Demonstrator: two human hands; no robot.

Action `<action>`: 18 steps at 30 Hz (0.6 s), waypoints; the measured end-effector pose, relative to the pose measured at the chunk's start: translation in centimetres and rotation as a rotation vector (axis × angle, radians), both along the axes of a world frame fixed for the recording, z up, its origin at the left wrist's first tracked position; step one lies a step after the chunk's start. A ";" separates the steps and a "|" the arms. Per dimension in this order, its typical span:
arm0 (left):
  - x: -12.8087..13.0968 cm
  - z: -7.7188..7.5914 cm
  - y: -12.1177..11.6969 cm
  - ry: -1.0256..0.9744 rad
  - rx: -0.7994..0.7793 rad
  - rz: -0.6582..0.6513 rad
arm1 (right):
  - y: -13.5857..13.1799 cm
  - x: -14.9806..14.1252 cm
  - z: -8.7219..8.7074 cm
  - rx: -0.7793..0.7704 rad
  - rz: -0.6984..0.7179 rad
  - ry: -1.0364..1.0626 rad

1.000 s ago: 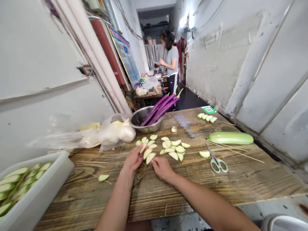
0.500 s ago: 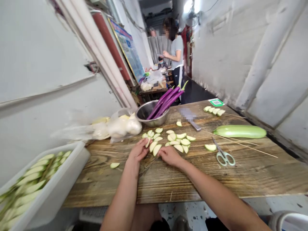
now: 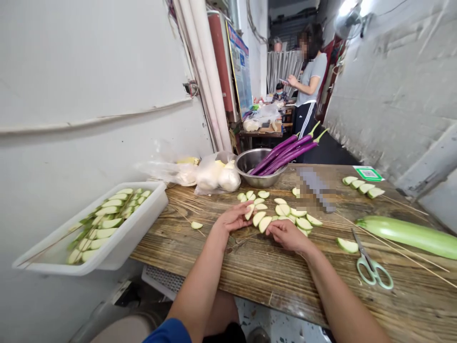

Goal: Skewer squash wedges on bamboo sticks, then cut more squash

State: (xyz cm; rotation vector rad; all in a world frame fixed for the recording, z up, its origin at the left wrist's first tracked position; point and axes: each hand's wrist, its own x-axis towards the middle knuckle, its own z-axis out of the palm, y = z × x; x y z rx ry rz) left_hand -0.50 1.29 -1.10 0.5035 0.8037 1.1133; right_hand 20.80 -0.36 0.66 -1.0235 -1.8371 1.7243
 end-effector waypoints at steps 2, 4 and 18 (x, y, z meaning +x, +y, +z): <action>0.2 0.3 -0.2 0.013 -0.002 -0.039 | 0.0 0.0 0.0 0.006 -0.011 0.003; 0.4 0.5 -0.3 0.024 0.004 0.003 | -0.2 -0.1 0.0 0.019 -0.012 -0.003; -2.8 -1.3 1.5 0.620 0.197 1.035 | 1.5 1.3 0.3 -0.043 -0.574 0.260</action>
